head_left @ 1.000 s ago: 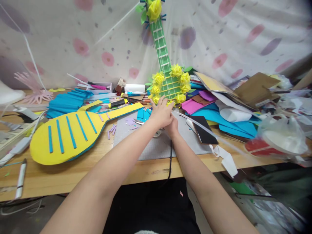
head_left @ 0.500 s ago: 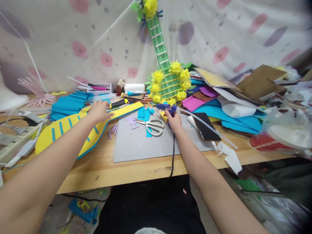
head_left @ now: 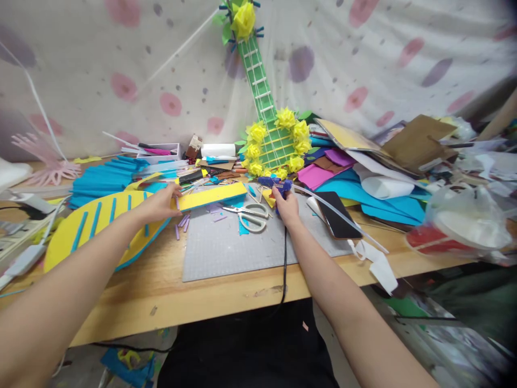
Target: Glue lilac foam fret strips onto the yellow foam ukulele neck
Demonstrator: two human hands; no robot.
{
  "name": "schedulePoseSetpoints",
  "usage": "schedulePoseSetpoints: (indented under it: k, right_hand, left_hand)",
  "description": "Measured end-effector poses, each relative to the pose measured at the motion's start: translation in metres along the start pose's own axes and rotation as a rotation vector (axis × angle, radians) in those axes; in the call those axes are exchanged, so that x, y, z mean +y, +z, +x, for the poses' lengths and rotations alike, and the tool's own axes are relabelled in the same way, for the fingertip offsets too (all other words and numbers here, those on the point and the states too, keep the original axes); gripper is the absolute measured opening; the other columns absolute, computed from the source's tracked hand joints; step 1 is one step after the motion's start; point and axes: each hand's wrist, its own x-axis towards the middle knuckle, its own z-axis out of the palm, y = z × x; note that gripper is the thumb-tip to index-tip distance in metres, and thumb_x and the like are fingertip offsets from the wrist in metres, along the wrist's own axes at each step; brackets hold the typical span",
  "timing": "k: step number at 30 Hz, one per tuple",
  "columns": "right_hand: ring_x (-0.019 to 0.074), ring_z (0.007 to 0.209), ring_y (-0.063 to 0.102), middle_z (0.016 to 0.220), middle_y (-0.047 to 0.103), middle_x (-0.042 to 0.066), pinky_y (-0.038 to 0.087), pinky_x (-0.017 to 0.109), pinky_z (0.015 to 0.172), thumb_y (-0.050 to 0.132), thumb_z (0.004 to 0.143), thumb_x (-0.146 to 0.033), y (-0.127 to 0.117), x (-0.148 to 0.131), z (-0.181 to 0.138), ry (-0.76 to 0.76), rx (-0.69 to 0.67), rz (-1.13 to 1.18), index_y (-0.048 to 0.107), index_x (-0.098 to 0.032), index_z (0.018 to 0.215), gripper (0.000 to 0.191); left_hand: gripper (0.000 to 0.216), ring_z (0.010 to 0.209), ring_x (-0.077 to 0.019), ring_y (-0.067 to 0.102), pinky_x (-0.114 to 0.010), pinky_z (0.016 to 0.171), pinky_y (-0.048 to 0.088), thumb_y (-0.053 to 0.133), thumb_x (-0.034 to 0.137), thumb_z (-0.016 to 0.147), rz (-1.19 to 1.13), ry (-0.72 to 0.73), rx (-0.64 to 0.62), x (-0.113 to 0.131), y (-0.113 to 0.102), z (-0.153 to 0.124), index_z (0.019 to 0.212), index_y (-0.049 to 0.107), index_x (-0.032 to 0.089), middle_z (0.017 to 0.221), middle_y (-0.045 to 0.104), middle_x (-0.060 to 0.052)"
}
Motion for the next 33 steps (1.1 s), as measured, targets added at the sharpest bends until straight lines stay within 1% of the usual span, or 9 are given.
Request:
schedulePoseSetpoints:
  k: [4, 9, 13, 17, 20, 23, 27, 30, 33]
  right_hand:
    - [0.0222, 0.076, 0.062, 0.071, 0.067, 0.005, 0.046, 0.032, 0.071, 0.050, 0.071, -0.060, 0.001, 0.000, -0.001, -0.013, -0.003, 0.013, 0.063, -0.017, 0.085, 0.047]
    - [0.0222, 0.077, 0.062, 0.071, 0.067, 0.005, 0.046, 0.032, 0.071, 0.050, 0.071, -0.060, 0.001, 0.002, -0.001, -0.021, -0.009, 0.016, 0.062, -0.018, 0.086, 0.047]
    - [0.0223, 0.077, 0.062, 0.073, 0.067, 0.005, 0.045, 0.032, 0.072, 0.050, 0.071, -0.060, 0.000, 0.000, -0.002, -0.003, -0.011, 0.004, 0.063, -0.017, 0.087, 0.047]
    - [0.0223, 0.076, 0.062, 0.074, 0.067, 0.006, 0.045, 0.032, 0.072, 0.050, 0.071, -0.059, 0.000, -0.001, -0.002, -0.006, -0.016, -0.007, 0.063, -0.016, 0.086, 0.048]
    - [0.0224, 0.076, 0.062, 0.076, 0.067, 0.007, 0.045, 0.032, 0.070, 0.050, 0.071, -0.060, 0.000, -0.001, -0.002, -0.021, -0.017, -0.016, 0.063, -0.016, 0.084, 0.048]
    - [0.0228, 0.077, 0.062, 0.076, 0.067, 0.008, 0.045, 0.031, 0.069, 0.051, 0.071, -0.060, 0.001, -0.002, -0.003, -0.024, -0.005, -0.018, 0.064, -0.016, 0.085, 0.048]
    - [0.0226, 0.076, 0.062, 0.074, 0.067, 0.007, 0.045, 0.031, 0.069, 0.050, 0.072, -0.059, 0.001, -0.003, -0.004, -0.021, 0.002, -0.023, 0.064, -0.016, 0.088, 0.048]
    - [0.0226, 0.076, 0.062, 0.074, 0.067, 0.007, 0.045, 0.031, 0.069, 0.049, 0.072, -0.061, 0.002, -0.001, -0.004, -0.013, 0.000, -0.033, 0.064, -0.016, 0.091, 0.051]
    - [0.0224, 0.076, 0.062, 0.075, 0.067, 0.008, 0.045, 0.031, 0.069, 0.048, 0.071, -0.062, 0.003, -0.001, -0.004, -0.015, -0.009, -0.038, 0.064, -0.016, 0.092, 0.053]
  left_hand:
    - [0.082, 0.114, -0.0278, 0.050, -0.040, 0.097, 0.039, 0.067, 0.046, 0.056, -0.045, 0.036, -0.021, 0.007, -0.002, -0.010, 0.125, 0.037, 0.014, 0.120, 0.055, -0.012]
    - [0.076, 0.117, -0.0291, 0.048, -0.043, 0.099, 0.037, 0.065, 0.038, 0.055, -0.024, 0.051, -0.056, 0.022, -0.005, -0.018, 0.123, 0.038, 0.018, 0.120, 0.055, -0.013]
    - [0.069, 0.116, -0.0293, 0.049, -0.043, 0.098, 0.037, 0.065, 0.033, 0.056, 0.003, 0.061, -0.046, 0.020, -0.003, -0.018, 0.120, 0.042, 0.023, 0.120, 0.056, -0.011]
    - [0.066, 0.116, -0.0290, 0.049, -0.040, 0.098, 0.038, 0.063, 0.034, 0.059, 0.059, 0.120, -0.008, 0.014, -0.002, -0.016, 0.120, 0.044, 0.019, 0.120, 0.055, -0.012]
    - [0.066, 0.119, -0.0280, 0.046, -0.039, 0.100, 0.035, 0.060, 0.034, 0.063, 0.148, 0.136, -0.020, 0.019, -0.001, -0.017, 0.123, 0.043, 0.015, 0.126, 0.051, -0.014]
    - [0.064, 0.126, -0.0277, 0.038, -0.040, 0.105, 0.029, 0.056, 0.036, 0.067, 0.254, 0.142, -0.023, 0.030, 0.007, -0.019, 0.126, 0.042, 0.016, 0.135, 0.044, -0.014]
    - [0.058, 0.133, -0.0266, 0.029, -0.040, 0.109, 0.021, 0.051, 0.036, 0.074, 0.279, 0.213, 0.035, 0.042, 0.026, -0.022, 0.127, 0.043, 0.015, 0.140, 0.038, -0.014]
    - [0.064, 0.130, -0.0277, 0.034, -0.042, 0.109, 0.019, 0.050, 0.035, 0.075, 0.310, 0.154, 0.071, 0.046, 0.029, -0.021, 0.133, 0.035, 0.012, 0.139, 0.040, -0.017]
    - [0.074, 0.120, -0.0316, 0.046, -0.046, 0.103, 0.028, 0.054, 0.040, 0.072, 0.333, 0.033, 0.032, 0.046, 0.019, -0.018, 0.137, 0.029, 0.014, 0.128, 0.052, -0.016]
